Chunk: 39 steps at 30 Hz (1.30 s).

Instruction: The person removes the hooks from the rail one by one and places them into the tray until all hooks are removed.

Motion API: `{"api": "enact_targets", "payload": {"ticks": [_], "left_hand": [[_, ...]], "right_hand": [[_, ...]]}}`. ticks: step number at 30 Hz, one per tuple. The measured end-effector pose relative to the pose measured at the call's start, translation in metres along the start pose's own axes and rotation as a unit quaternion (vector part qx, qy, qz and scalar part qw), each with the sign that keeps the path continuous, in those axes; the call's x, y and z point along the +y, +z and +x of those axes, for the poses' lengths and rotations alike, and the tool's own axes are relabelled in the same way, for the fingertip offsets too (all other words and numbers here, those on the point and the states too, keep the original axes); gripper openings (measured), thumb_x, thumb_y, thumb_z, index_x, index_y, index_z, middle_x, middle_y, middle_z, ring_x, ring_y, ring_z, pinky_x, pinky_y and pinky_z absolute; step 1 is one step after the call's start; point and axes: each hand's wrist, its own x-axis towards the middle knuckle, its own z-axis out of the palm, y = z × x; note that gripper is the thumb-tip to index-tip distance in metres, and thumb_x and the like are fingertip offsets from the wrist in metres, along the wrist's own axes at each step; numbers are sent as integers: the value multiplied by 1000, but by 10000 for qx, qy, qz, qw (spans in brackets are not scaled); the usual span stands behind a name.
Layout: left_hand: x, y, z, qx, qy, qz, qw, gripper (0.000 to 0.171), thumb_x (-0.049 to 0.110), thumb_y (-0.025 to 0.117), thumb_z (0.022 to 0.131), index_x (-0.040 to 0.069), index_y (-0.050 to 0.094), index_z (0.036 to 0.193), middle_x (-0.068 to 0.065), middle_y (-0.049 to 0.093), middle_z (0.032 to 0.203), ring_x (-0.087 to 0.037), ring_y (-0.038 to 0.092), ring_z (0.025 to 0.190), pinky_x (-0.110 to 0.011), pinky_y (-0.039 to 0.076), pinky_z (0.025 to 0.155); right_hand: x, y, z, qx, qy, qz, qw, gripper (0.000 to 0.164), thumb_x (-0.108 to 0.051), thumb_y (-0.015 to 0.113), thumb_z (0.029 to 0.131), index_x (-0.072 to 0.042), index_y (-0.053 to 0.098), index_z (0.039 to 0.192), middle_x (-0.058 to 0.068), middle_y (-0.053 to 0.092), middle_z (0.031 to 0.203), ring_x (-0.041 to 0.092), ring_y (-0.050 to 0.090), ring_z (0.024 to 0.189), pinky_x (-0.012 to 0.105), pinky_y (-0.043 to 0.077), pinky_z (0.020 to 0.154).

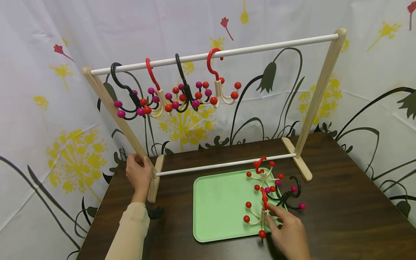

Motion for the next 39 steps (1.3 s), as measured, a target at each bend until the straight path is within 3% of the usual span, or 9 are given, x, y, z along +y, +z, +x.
{"api": "enact_targets", "payload": {"ticks": [4,7,9,14,20,25,28,33,39], "left_hand": [[1,0,1,9,15,29,10000,18,11,66,88,0,56,97,-17,57,89,-36,57,83,-53,40,75],[2,-1,2,37,42,17,10000,18,10,66,88,-1,56,97,-17,57,89,-36,57,83,-53,40,76],[3,-2,2,57,47,19,10000,17,9,66,88,-1,56,97,-18,58,89,-37,57,83,-54,40,76],[3,-2,1,-11,34,27,10000,18,10,66,88,-1,56,98,-18,58,89,-36,57,83,-54,40,76],[2,-1,2,-32,50,-8,10000,18,10,66,88,-1,56,98,-17,58,89,-36,57,83,-53,40,76],[1,-2,1,-1,44,1,10000,18,10,66,88,-1,56,98,-18,58,89,-36,57,83,-53,40,75],[0,-1,0,0,29,17,10000,18,10,67,87,0,56,98,-17,59,89,-36,58,83,-53,41,76],[-1,-1,1,2,12,22,10000,18,10,67,88,0,56,99,-17,59,90,-36,58,83,-53,41,76],[0,0,1,0,31,22,10000,18,10,67,88,0,56,99,-17,59,90,-36,58,83,-53,41,75]], "right_hand": [[2,-16,4,904,-22,-15,9959,20,-7,83,76,-14,77,95,-5,74,83,12,69,71,27,54,62],[8,-30,14,1445,327,-166,9888,7,-12,79,81,-12,77,88,-2,72,74,14,66,61,27,50,57],[14,-37,21,1307,774,-331,9878,12,-20,76,85,-10,76,92,2,73,77,22,67,65,34,49,61],[35,-42,33,11,1387,-645,9882,41,-31,68,90,-3,67,119,13,73,99,44,63,94,55,45,74],[50,-28,43,-137,723,-760,9944,47,-25,73,86,-1,62,126,17,71,102,41,57,98,57,37,80],[55,-20,55,-236,458,-1117,9924,23,-35,74,86,-13,68,92,1,68,77,33,55,86,50,30,70],[58,-18,61,-233,345,-1098,9931,24,-38,73,87,-17,64,79,-7,60,66,28,54,77,48,29,68],[58,-14,62,113,80,-772,9969,23,-31,77,84,-9,75,92,-5,66,70,23,54,72,48,31,69],[50,-13,54,415,-398,-983,9935,20,-23,84,76,-7,76,87,4,71,78,28,57,74,51,33,69]]}}
